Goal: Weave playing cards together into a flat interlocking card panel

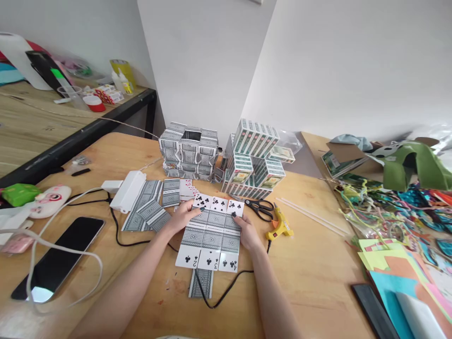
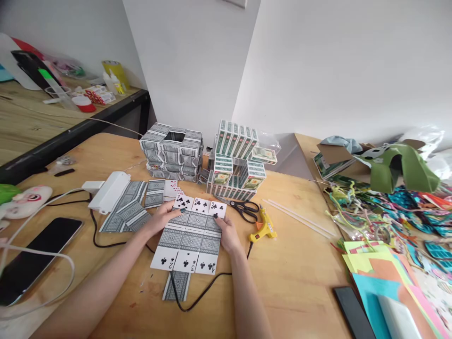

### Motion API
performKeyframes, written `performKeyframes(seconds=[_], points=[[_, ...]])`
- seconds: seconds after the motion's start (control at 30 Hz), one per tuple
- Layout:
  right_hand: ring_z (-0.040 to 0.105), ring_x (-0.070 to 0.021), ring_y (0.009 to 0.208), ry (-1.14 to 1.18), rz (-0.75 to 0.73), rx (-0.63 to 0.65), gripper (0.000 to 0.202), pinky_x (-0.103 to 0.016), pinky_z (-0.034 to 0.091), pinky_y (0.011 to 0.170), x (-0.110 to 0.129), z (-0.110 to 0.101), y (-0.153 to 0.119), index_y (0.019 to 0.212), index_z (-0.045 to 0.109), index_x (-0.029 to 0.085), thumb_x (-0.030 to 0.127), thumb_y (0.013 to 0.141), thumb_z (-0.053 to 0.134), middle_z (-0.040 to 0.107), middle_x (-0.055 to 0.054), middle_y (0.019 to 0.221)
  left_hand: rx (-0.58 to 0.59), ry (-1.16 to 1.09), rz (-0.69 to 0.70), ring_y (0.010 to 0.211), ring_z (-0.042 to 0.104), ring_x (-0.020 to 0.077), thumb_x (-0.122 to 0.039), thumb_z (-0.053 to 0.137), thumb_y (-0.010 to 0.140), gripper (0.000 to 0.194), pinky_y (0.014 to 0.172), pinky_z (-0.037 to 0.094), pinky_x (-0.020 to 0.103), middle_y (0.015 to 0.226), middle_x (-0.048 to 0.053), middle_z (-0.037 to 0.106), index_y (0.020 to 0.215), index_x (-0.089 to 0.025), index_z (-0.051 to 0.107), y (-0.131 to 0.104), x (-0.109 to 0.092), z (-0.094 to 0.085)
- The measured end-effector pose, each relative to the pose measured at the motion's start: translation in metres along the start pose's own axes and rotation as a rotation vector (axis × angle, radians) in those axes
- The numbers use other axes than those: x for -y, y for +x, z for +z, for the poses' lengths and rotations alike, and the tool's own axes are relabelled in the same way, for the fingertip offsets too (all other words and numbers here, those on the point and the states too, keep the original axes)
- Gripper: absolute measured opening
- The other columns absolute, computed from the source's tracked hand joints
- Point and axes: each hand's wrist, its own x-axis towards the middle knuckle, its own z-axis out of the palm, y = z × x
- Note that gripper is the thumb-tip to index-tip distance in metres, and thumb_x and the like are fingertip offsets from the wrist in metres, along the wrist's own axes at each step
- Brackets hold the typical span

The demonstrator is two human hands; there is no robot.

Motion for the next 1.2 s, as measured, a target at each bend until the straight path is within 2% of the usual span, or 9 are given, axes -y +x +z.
performKeyframes(seconds=[0.1,0.23,0.33,0.43,0.53,0.6,0.7,0.83,1.2], points=[[0.063,-0.0244,0.092,-0.223,-0.190,-0.117,0.034,-0.039,0.049,0.080,0.007,-0.003,0.003,0.097,0.058,0.018,0.038,0.070,0.063,0.068,-0.008,0.095,0.014,0.060,0.035,0.080,0.058,0.0218,-0.036,0.056,0.072,0.023,0.071,0.044,0.032,0.079,0.003,0.065,0.085,-0.017,0.057,0.004,0.004,0.000],[0.057,-0.0226,0.098,-0.749,-0.597,-0.474,0.030,-0.040,0.046,0.084,0.026,0.004,0.000,0.104,0.054,0.019,0.031,0.076,0.054,0.061,-0.011,0.106,-0.001,0.201,0.088,0.093,0.057,0.0250,-0.037,0.053,0.075,0.025,0.084,0.042,0.038,0.091,0.006,0.065,0.090,-0.016,0.055,0.012,0.013,-0.001],[0.053,-0.0256,0.102,-1.168,-0.725,-0.395,0.025,-0.045,0.039,0.089,0.040,0.029,-0.006,0.101,0.057,0.021,0.021,0.077,0.050,0.063,-0.009,0.102,0.015,0.242,0.154,0.105,0.052,0.0254,-0.038,0.052,0.077,0.032,0.094,0.037,0.039,0.104,0.008,0.062,0.101,-0.016,0.054,0.017,0.019,-0.002],[0.040,-0.0289,0.122,-1.416,-0.792,-0.344,0.037,-0.057,0.016,0.100,0.046,0.061,-0.007,0.113,0.053,0.022,0.012,0.078,0.046,0.056,-0.010,0.122,0.039,0.256,0.176,0.110,0.050,0.0256,-0.038,0.051,0.078,0.037,0.096,0.036,0.039,0.109,0.008,0.061,0.109,-0.017,0.052,0.020,0.020,0.001],[0.044,-0.0267,0.119,-1.518,-0.751,-0.106,0.055,-0.055,0.011,0.104,0.042,0.082,0.006,0.128,0.041,0.021,0.008,0.075,0.045,0.056,-0.011,0.122,0.019,0.307,0.173,0.106,0.052,0.0255,-0.036,0.054,0.076,0.036,0.092,0.038,0.038,0.105,0.009,0.061,0.107,-0.017,0.052,0.020,0.016,0.004],[0.052,-0.0249,0.107,-1.517,-0.665,0.004,0.057,-0.047,0.025,0.101,0.037,0.086,0.018,0.128,0.042,0.019,0.005,0.072,0.045,0.061,-0.012,0.111,0.002,0.332,0.176,0.099,0.054,0.0243,-0.033,0.056,0.074,0.034,0.088,0.040,0.036,0.101,0.008,0.061,0.103,-0.016,0.053,0.019,0.012,0.005],[0.057,-0.0218,0.094,-1.458,-0.576,-0.007,0.044,-0.032,0.042,0.083,0.032,0.084,0.033,0.111,0.056,0.018,0.002,0.072,0.043,0.061,-0.010,0.099,-0.016,0.334,0.133,0.086,0.056,0.0220,-0.031,0.057,0.071,0.028,0.077,0.042,0.032,0.090,0.004,0.061,0.094,-0.016,0.054,0.015,0.005,0.007],[0.059,-0.0189,0.087,-1.425,-0.598,-0.050,0.030,-0.026,0.043,0.075,0.032,0.083,0.034,0.090,0.063,0.020,0.004,0.078,0.040,0.060,-0.007,0.093,0.022,0.274,0.021,0.070,0.053,0.0194,-0.034,0.053,0.072,0.019,0.062,0.040,0.028,0.070,0.001,0.058,0.073,-0.015,0.056,0.008,0.003,0.008],[0.063,-0.0216,0.079,-1.480,-0.480,0.023,0.032,-0.028,0.043,0.068,0.020,0.086,0.018,0.108,0.053,0.019,0.008,0.080,0.042,0.067,-0.009,0.090,-0.092,0.256,0.068,0.070,0.052,0.0195,-0.032,0.047,0.077,0.018,0.064,0.041,0.030,0.064,0.001,0.056,0.068,-0.017,0.054,0.009,0.014,0.009]])
